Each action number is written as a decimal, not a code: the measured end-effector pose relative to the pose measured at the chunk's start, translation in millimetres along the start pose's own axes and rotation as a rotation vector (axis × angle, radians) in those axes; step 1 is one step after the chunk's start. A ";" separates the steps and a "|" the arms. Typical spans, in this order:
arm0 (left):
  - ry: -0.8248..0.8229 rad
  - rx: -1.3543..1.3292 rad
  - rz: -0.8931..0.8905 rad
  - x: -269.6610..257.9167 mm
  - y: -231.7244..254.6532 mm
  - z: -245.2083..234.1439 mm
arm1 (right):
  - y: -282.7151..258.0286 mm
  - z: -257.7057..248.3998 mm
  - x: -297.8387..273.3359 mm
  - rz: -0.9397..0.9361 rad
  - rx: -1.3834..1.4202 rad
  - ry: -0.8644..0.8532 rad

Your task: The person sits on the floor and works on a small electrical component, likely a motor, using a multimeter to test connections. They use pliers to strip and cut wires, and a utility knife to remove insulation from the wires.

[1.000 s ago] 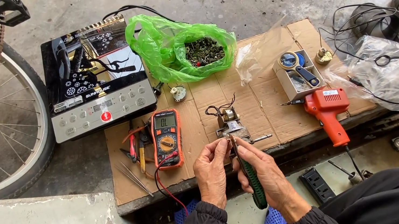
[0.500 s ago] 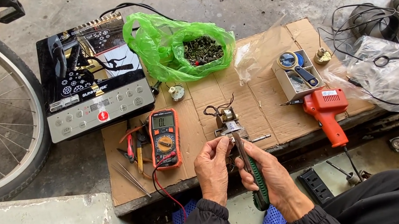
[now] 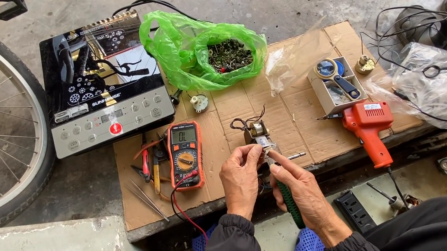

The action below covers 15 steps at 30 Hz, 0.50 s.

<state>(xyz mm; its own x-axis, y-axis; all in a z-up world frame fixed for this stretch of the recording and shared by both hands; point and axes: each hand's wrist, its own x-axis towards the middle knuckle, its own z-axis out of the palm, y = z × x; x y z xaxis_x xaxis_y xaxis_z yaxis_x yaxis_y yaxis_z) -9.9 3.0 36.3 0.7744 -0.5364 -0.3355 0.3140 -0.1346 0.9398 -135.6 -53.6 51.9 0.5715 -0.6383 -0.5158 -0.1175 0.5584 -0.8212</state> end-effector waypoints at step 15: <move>-0.034 0.328 0.289 -2.0 -15.7 -1.3 | -3.7 -11.2 9.7 -0.019 0.026 -0.002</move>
<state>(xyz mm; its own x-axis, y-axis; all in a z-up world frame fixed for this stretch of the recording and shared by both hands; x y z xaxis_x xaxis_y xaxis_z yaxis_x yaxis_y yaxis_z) -15.7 7.2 22.1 0.7848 -0.6170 -0.0584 -0.1083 -0.2293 0.9673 -138.6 -67.8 47.2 0.5751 -0.6478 -0.4996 -0.0853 0.5599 -0.8242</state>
